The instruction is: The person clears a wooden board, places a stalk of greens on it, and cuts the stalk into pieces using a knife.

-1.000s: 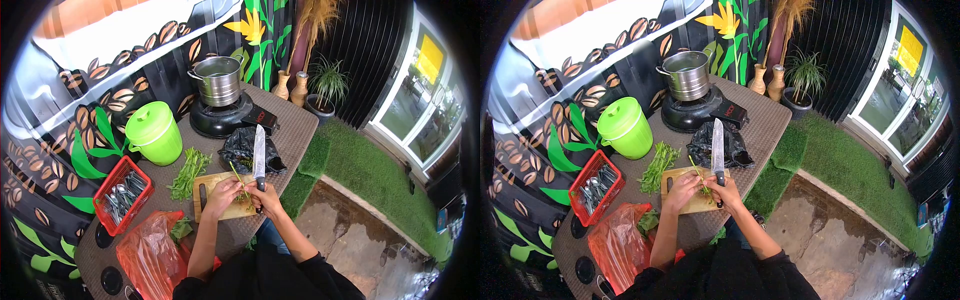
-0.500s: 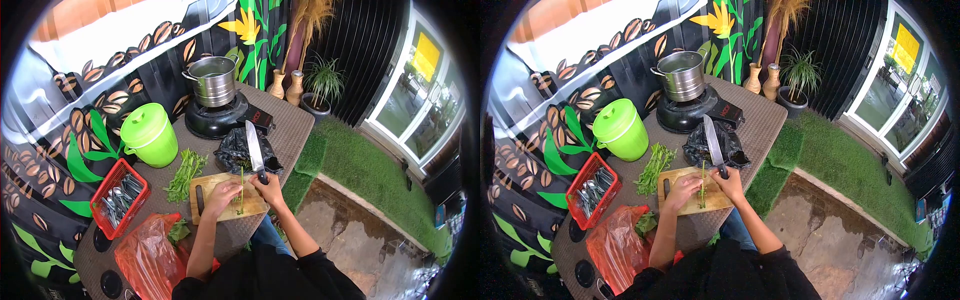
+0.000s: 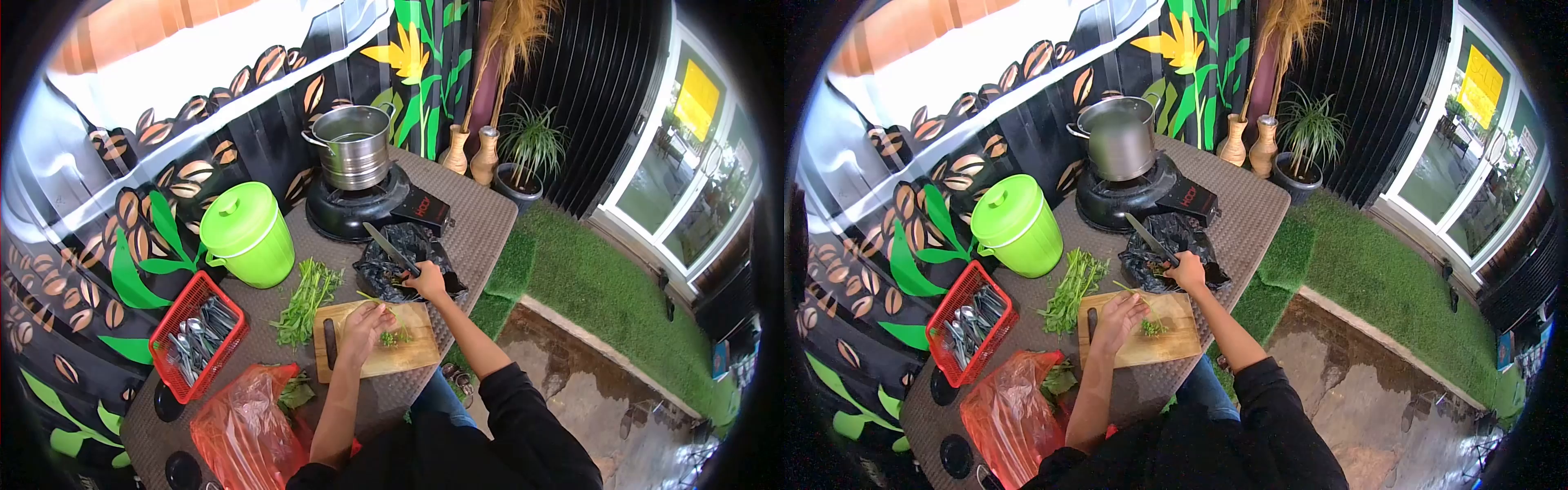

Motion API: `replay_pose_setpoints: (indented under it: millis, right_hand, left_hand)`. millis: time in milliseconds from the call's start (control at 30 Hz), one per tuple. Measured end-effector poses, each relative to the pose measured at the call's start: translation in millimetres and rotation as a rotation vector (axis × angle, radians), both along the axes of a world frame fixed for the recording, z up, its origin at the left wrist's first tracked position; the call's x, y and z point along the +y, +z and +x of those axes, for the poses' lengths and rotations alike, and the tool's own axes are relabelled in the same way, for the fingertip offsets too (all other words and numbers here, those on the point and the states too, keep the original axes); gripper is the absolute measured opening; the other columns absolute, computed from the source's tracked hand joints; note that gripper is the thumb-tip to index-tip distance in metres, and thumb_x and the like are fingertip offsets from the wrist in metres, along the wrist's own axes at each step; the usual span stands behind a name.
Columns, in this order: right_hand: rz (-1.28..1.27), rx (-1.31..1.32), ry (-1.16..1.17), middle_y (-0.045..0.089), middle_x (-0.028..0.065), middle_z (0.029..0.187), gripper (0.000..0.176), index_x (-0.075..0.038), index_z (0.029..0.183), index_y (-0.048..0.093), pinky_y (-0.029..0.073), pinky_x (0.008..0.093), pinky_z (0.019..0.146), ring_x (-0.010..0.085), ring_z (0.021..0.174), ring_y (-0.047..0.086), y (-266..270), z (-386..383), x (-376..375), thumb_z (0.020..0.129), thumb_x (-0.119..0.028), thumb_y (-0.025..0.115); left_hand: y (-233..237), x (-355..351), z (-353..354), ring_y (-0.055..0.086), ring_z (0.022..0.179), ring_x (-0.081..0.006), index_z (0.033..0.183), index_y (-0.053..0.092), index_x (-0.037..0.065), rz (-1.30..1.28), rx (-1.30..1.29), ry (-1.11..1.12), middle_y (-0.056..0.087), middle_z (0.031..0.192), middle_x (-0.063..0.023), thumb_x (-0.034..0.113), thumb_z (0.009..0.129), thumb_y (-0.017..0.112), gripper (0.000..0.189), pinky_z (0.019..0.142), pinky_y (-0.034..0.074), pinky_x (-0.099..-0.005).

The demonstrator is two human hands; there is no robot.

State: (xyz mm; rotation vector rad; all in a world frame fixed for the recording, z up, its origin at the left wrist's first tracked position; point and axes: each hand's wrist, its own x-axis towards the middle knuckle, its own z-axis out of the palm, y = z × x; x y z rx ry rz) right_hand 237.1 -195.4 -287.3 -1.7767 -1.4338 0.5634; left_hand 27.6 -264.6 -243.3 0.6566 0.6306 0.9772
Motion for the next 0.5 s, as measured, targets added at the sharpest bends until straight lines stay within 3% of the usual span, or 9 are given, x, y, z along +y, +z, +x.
replay_pose_setpoints:
  millis: [167, 233, 267, 333, 367, 433, 500]
  right_hand:
    - [0.027, -0.086, -0.057, 0.067, 0.0132, 0.07, 0.012, -0.005, 0.079, 0.071, 0.05, 0.0341, 0.064, 0.0234, 0.068, 0.067, -20, 3, 0, 0.072, -0.015, 0.071]
    - [0.315, -0.058, -0.013, 0.065, 0.0091, 0.061, 0.015, -0.004, 0.079, 0.07, 0.046, 0.0322, 0.051, 0.0176, 0.053, 0.062, -20, 1, -9, 0.078, -0.018, 0.069]
    - [0.312, -0.059, -0.015, 0.065, 0.0091, 0.061, 0.015, -0.004, 0.079, 0.07, 0.046, 0.0322, 0.051, 0.0176, 0.053, 0.062, -20, 1, -15, 0.078, -0.018, 0.069]
    - [0.082, 0.477, 0.106, 0.058, 0.0034, 0.053, 0.02, -0.003, 0.078, 0.068, 0.034, 0.026, 0.039, 0.0088, 0.039, 0.047, 18, -9, -46, 0.082, -0.022, 0.068]
    - [0.081, 0.477, 0.106, 0.058, 0.0034, 0.053, 0.02, -0.003, 0.078, 0.068, 0.034, 0.026, 0.039, 0.0088, 0.039, 0.047, 37, -13, -63, 0.082, -0.022, 0.068]
    - [-0.166, 0.846, 0.217, 0.06, 0.0014, 0.055, 0.027, 0.001, 0.083, 0.067, 0.027, 0.0226, 0.038, 0.0038, 0.04, 0.039, 67, -19, -98, 0.082, -0.026, 0.07]
    - [-0.165, 0.844, 0.24, 0.06, 0.0011, 0.056, 0.026, 0.001, 0.085, 0.066, 0.025, 0.0219, 0.036, 0.0032, 0.038, 0.037, 75, -28, -121, 0.081, -0.025, 0.071]
  left_hand:
    - [6, 2, 2, 0.06, 0.084, -0.018, 0.095, 0.054, 0.001, -0.01, -0.021, 0.041, 0.058, 0.09, -0.0084, 0.008, 0.089, 0.06, 0.011, 0.082, 0.052, -0.0336]
    - [5, 1, 3, 0.06, 0.083, -0.0174, 0.095, 0.053, 0.001, -0.02, -0.023, 0.058, 0.058, 0.09, -0.0081, 0.008, 0.089, 0.06, 0.012, 0.082, 0.052, -0.0332]
    - [4, 0, 4, 0.059, 0.082, -0.0167, 0.095, 0.053, 0.001, -0.013, -0.027, 0.075, 0.058, 0.089, -0.0079, 0.008, 0.089, 0.06, 0.013, 0.081, 0.053, -0.0328]
    - [4, -2, 4, 0.059, 0.081, -0.016, 0.096, 0.052, 0.0, -0.007, -0.032, 0.093, 0.058, 0.088, -0.0076, 0.009, 0.089, 0.06, 0.013, 0.08, 0.053, -0.0324]
    - [5, -5, 5, 0.059, 0.081, -0.0157, 0.096, 0.052, 0.001, 0.012, -0.03, 0.118, 0.058, 0.088, -0.0078, 0.008, 0.089, 0.061, 0.013, 0.078, 0.053, -0.0315]
    - [6, -9, 6, 0.059, 0.081, -0.0154, 0.095, 0.052, 0.001, 0.031, -0.027, 0.144, 0.058, 0.088, -0.0079, 0.008, 0.088, 0.061, 0.014, 0.076, 0.054, -0.0306]
    - [5, -13, 7, 0.062, 0.08, -0.0166, 0.091, 0.054, 0.003, 0.089, 0.022, 0.189, 0.06, 0.088, -0.0075, 0.009, 0.089, 0.059, 0.008, 0.076, 0.055, -0.0324]
